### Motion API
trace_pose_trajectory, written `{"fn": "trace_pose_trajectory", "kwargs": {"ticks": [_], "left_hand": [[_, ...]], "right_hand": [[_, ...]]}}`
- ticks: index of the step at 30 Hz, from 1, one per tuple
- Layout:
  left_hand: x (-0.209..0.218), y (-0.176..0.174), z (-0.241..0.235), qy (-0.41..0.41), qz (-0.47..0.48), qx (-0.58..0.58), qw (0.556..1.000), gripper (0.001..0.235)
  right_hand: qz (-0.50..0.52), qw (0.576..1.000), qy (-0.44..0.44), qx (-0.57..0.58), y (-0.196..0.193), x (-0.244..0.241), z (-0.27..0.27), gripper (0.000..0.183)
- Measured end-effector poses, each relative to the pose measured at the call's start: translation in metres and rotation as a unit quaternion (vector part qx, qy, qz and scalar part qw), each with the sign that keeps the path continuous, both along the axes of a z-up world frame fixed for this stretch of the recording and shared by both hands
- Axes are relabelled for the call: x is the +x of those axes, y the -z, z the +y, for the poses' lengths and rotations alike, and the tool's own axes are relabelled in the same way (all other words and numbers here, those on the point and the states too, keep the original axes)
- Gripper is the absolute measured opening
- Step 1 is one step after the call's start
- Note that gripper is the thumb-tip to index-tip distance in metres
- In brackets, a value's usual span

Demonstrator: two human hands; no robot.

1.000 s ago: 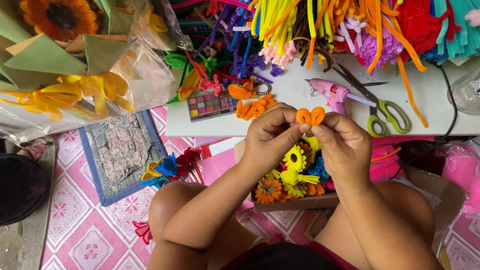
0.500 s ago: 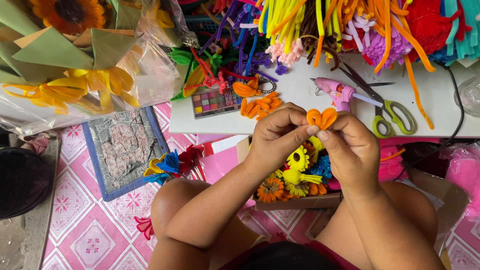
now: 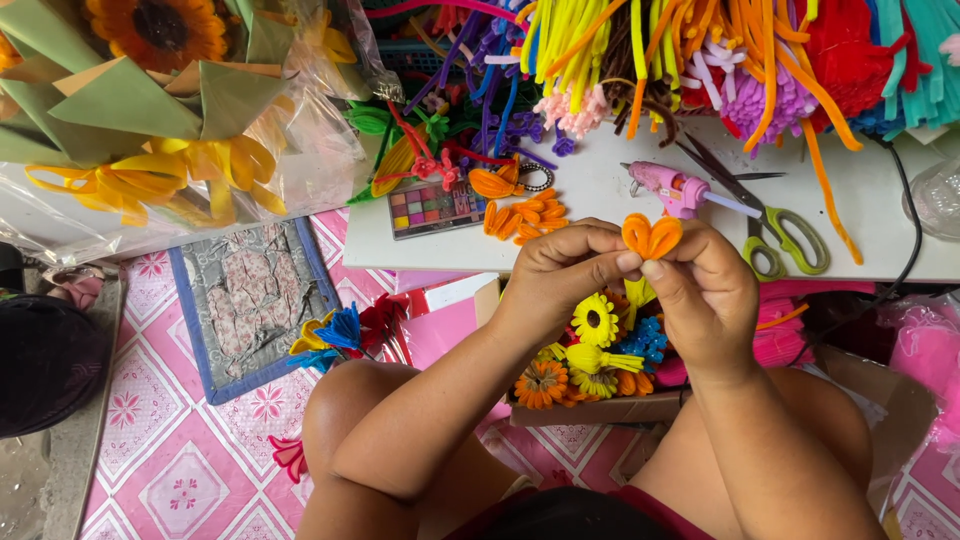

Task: Assembling artificial flower petals by folding and gluing orange pipe cleaners.

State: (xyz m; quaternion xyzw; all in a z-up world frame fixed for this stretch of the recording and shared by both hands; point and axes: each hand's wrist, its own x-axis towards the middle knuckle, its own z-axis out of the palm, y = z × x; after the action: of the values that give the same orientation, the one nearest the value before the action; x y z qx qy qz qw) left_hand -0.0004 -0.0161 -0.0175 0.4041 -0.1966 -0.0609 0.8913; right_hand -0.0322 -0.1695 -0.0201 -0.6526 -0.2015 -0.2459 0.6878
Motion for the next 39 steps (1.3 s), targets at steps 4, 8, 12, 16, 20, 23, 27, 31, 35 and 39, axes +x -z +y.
{"fn": "trace_pose_trajectory", "kwargs": {"ticks": [4,8,12,16,20,23,27,31,35,39], "left_hand": [[0.003,0.013,0.004,0.044,0.018,-0.015,0.999,0.011],[0.003,0.016,0.006,0.082,0.02,-0.023,0.996,0.01],[0.001,0.018,0.004,0.11,0.028,-0.035,0.993,0.011],[-0.008,0.01,0.004,0.141,0.041,-0.056,0.988,0.009],[-0.008,0.024,0.0,0.141,0.068,-0.081,0.984,0.008],[-0.007,0.02,0.0,0.132,0.077,-0.079,0.985,0.008],[-0.011,0.014,0.005,0.089,0.039,0.018,0.995,0.011],[-0.012,0.006,0.01,0.035,-0.053,0.123,0.99,0.013],[-0.015,-0.003,0.012,-0.029,-0.176,0.248,0.952,0.009],[-0.017,-0.007,0.013,-0.054,-0.23,0.263,0.936,0.01]], "right_hand": [[0.016,0.998,-0.025,-0.047,-0.003,0.007,-0.012,0.013],[0.018,0.997,-0.049,-0.057,0.005,0.011,-0.023,0.019],[0.029,0.997,-0.061,-0.046,0.011,0.014,-0.03,0.028],[0.041,0.994,-0.094,-0.036,0.007,0.013,-0.027,0.036],[0.048,0.989,-0.136,0.014,0.006,0.014,-0.012,0.033],[0.054,0.985,-0.158,0.037,0.005,0.014,-0.006,0.029],[0.081,0.98,-0.181,-0.018,-0.019,0.014,-0.009,0.022],[0.112,0.984,-0.132,-0.033,0.002,0.014,-0.043,0.062],[0.083,0.981,-0.101,-0.14,-0.028,0.002,-0.029,0.066],[0.087,0.974,-0.005,-0.211,-0.039,-0.005,-0.016,0.02]]}}
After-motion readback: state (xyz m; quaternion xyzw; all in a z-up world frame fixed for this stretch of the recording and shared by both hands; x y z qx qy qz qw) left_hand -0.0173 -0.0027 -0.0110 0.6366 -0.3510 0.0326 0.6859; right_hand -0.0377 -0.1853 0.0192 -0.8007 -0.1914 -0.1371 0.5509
